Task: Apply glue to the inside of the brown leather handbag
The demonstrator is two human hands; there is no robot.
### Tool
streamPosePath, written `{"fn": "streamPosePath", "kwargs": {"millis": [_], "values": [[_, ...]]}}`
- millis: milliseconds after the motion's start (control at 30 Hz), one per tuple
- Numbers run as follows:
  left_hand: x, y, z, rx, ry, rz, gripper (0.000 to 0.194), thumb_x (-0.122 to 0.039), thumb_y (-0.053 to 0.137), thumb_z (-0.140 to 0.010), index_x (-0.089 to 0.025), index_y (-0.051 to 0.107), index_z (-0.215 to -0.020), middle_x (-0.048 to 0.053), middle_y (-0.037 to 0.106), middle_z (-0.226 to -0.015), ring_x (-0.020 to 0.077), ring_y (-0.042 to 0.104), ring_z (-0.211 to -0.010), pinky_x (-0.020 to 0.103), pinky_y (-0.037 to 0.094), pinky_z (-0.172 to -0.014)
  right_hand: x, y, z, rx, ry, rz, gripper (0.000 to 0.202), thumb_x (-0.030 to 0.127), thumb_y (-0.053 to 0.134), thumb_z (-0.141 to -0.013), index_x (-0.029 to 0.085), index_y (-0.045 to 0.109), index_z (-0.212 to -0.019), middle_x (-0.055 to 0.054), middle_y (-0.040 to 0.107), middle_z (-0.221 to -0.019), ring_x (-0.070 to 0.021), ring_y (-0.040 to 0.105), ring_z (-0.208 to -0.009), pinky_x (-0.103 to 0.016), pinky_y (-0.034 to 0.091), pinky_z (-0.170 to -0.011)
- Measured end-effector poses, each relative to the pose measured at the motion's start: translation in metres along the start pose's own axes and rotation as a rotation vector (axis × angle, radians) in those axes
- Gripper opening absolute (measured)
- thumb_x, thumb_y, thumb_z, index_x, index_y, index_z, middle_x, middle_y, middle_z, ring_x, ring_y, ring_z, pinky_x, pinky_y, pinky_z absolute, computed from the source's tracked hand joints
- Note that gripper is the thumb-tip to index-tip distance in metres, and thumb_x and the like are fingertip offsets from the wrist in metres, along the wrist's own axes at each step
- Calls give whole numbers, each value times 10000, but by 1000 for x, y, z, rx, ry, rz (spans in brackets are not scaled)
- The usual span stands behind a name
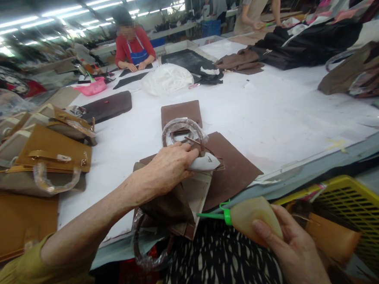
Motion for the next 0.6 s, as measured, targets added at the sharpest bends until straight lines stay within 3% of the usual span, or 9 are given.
{"fn": "streamPosePath", "kwargs": {"millis": [267,600], "values": [[-1,-1,0,-7,2,0,172,-257,587,-820,-191,475,-933,38,554,-980,207,550,-880,322,458,-739,-9,5,9,52,211,-233,485,507,718,-667,179,585,-999,-28,656,-812,-212,592,-756,-267,539,-636],[3,2,0,-38,14,1,190,-266,600,-816,-197,468,-935,25,554,-981,202,551,-881,315,451,-729,-15,10,8,37,236,-242,480,512,715,-664,164,602,-974,-63,662,-916,-243,596,-794,-289,538,-576]]}}
Point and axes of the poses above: each hand's wrist, its own z-axis away from the middle knuckle, its own y-axis out of the palm, x = y × z, the point moved 5 cm from there along -z, towards the middle knuckle
